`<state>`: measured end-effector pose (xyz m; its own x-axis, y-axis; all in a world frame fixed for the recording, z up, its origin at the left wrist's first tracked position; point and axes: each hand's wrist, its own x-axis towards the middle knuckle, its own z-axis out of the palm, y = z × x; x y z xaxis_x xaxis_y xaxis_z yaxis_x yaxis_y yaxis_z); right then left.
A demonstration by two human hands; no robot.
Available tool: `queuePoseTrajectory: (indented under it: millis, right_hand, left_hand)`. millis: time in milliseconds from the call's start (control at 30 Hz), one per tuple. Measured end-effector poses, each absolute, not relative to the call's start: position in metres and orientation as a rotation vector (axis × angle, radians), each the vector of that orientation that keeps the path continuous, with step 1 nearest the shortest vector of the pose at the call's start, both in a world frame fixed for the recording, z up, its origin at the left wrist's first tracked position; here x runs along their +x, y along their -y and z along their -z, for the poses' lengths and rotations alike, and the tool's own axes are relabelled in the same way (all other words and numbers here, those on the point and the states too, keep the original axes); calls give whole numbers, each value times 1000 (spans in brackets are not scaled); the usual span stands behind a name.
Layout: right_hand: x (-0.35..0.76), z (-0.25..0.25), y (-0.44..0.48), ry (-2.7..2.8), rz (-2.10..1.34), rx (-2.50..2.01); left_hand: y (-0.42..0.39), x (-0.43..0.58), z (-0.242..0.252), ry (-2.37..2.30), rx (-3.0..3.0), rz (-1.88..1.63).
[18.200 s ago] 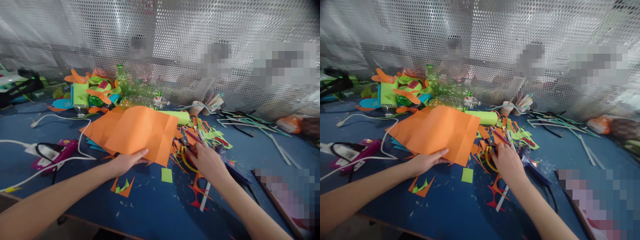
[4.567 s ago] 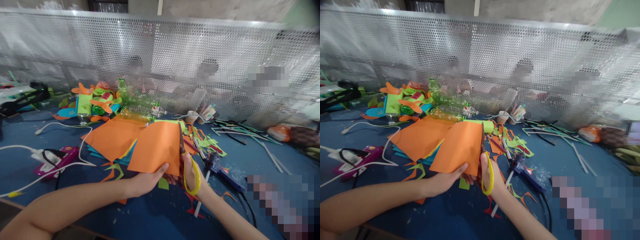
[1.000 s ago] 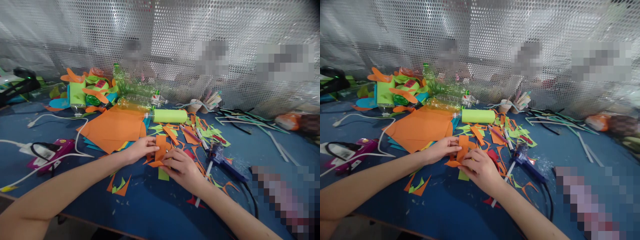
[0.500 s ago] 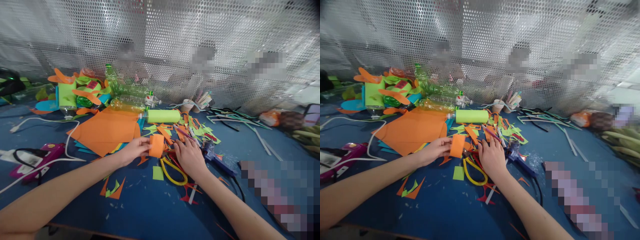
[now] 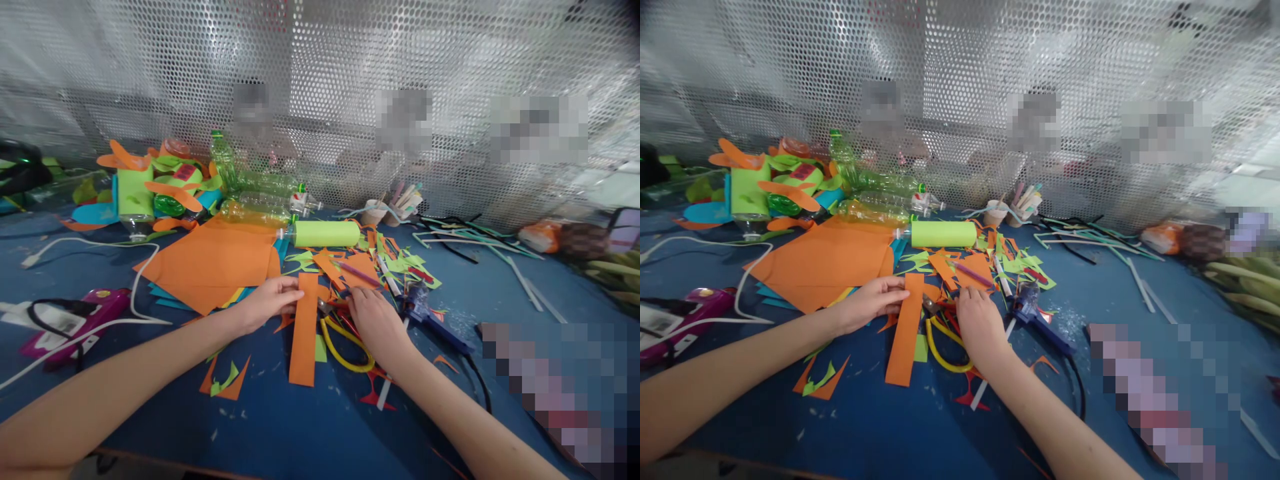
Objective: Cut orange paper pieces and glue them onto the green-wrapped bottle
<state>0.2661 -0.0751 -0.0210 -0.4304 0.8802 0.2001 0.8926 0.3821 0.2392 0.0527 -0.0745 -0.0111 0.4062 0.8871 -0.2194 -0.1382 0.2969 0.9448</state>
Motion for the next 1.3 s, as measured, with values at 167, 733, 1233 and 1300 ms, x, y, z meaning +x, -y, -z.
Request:
queuePoseTrajectory:
  millis: [167,733,1233,1300]
  right_hand:
    - [265,21,76,2590,460,-1645]
    - [277,34,65,2275,420,-1936]
    - [250,5,100,2453,26,-1580]
    - [248,6,102,2461,37,-1591]
  left_hand:
    - [73,52,13,-901,1048,-812]
    - [77,54,7,-918,1030,-844]
    - [56,37,4,-979,658,-1586]
    - [56,36,3,-972,648,-1614]
